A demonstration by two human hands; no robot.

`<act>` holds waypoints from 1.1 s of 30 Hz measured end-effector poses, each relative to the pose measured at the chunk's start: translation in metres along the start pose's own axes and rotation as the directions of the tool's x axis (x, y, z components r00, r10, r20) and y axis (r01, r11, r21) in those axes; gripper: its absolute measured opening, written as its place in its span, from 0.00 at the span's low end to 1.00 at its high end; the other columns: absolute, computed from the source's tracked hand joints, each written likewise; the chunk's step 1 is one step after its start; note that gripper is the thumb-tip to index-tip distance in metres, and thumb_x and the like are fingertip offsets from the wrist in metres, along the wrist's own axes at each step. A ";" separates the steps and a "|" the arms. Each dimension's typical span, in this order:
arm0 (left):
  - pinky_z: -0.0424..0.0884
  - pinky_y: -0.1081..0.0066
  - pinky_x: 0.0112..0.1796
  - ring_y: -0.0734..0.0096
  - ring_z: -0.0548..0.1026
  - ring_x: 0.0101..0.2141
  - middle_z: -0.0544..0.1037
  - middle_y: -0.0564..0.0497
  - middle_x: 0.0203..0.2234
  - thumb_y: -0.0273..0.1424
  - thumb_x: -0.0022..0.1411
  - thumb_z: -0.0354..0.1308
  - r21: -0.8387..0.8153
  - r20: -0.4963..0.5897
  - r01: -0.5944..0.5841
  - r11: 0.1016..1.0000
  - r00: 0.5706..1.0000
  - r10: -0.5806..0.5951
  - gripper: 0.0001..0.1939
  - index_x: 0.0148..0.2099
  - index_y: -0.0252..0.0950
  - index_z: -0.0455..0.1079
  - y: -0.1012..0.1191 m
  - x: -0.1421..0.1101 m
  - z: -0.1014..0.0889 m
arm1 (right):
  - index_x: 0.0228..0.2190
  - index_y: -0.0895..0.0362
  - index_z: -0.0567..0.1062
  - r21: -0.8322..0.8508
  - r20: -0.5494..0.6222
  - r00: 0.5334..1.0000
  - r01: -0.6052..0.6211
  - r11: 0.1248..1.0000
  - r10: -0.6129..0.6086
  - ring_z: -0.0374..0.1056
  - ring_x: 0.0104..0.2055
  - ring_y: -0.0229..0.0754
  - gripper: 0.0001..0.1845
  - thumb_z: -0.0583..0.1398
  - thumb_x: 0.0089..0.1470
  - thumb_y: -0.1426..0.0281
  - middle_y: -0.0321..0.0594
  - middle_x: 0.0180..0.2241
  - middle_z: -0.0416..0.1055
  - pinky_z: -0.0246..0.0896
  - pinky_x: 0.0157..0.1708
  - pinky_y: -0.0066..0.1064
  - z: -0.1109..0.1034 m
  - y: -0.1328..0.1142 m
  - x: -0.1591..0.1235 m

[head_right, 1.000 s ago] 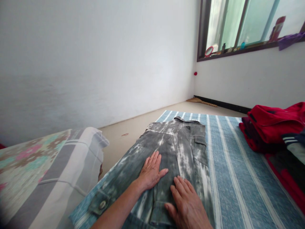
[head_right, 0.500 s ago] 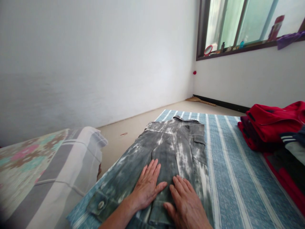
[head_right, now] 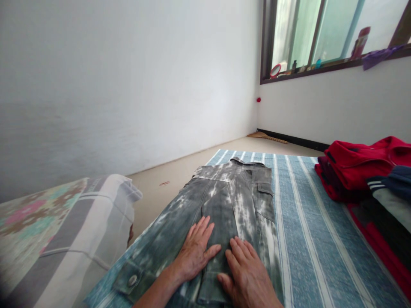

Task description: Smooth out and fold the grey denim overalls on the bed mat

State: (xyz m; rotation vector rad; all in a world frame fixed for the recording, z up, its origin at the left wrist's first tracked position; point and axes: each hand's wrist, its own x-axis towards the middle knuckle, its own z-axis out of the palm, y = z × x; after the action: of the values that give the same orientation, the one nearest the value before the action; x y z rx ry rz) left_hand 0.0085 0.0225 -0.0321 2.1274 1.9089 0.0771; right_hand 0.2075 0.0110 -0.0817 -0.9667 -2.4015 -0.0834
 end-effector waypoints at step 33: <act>0.57 0.76 0.20 0.76 0.65 0.18 0.66 0.58 0.13 0.28 0.45 0.60 -0.622 -0.157 0.226 0.750 0.903 -0.401 0.05 0.21 0.36 0.68 -0.046 0.119 -0.035 | 0.44 0.57 0.74 0.037 -0.083 0.996 -0.035 0.999 0.038 0.67 0.53 0.53 0.24 0.58 0.55 0.51 0.49 0.51 0.71 0.65 0.50 0.43 -0.001 -0.002 0.007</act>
State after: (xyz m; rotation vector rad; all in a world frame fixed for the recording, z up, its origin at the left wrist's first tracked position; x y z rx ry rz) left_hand -0.0294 0.1495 -0.0271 1.4065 2.0151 0.8358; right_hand 0.2026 0.0137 -0.0772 -0.9719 -2.3006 -0.0661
